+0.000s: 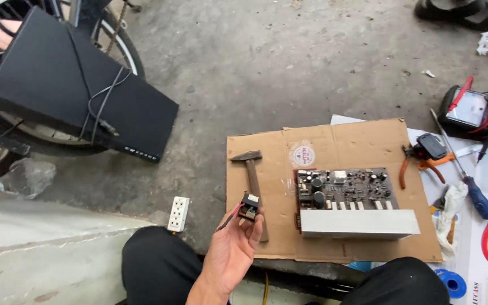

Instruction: Dismantling a small electronic component using a hammer and a screwdriver on a cardboard surface.

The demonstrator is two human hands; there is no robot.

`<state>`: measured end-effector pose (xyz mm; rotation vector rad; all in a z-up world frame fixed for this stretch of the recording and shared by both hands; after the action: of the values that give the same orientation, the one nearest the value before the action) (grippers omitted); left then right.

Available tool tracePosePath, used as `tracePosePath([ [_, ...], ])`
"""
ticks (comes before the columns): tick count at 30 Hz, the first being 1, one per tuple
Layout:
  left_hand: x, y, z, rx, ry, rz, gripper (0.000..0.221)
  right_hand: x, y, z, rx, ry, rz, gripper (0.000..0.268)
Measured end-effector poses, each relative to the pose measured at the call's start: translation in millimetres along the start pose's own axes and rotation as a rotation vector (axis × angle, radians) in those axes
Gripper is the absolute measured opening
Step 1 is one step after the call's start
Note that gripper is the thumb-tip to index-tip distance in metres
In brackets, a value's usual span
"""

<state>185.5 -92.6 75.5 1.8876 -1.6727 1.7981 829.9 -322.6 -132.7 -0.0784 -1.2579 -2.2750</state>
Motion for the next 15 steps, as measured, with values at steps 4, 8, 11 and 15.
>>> tracePosePath([
  [4,-0.2,12.7,-33.3,0.045,-0.015,-0.014,0.022,334.3,4.9,256.6,-0.266,-0.126,0.223,0.037],
  [8,-2.7,26.9,-61.2,0.015,-0.028,-0.042,0.021,439.2,-79.7,310.9,-0.356,-0.295,0.588,0.046],
  [11,-4.8,35.3,-81.7,-0.033,-0.009,-0.039,0.023,478.1,-120.7,338.2,-0.342,-0.375,0.777,0.052],
  [15,0.1,41.1,-106.8,-0.148,-0.090,-0.020,0.023,499.7,-146.4,371.9,-0.105,-0.170,0.832,0.050],
])
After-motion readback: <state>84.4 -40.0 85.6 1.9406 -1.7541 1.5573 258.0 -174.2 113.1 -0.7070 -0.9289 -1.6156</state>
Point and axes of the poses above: each hand's wrist, its own x-axis away from the middle knuckle, its own y-axis out of the back of the hand, z = x × y, the point moved 6 cm from there along -x, towards the middle knuckle, and after that the axes turned 6 degrees about -y, right-handed, at the moved point
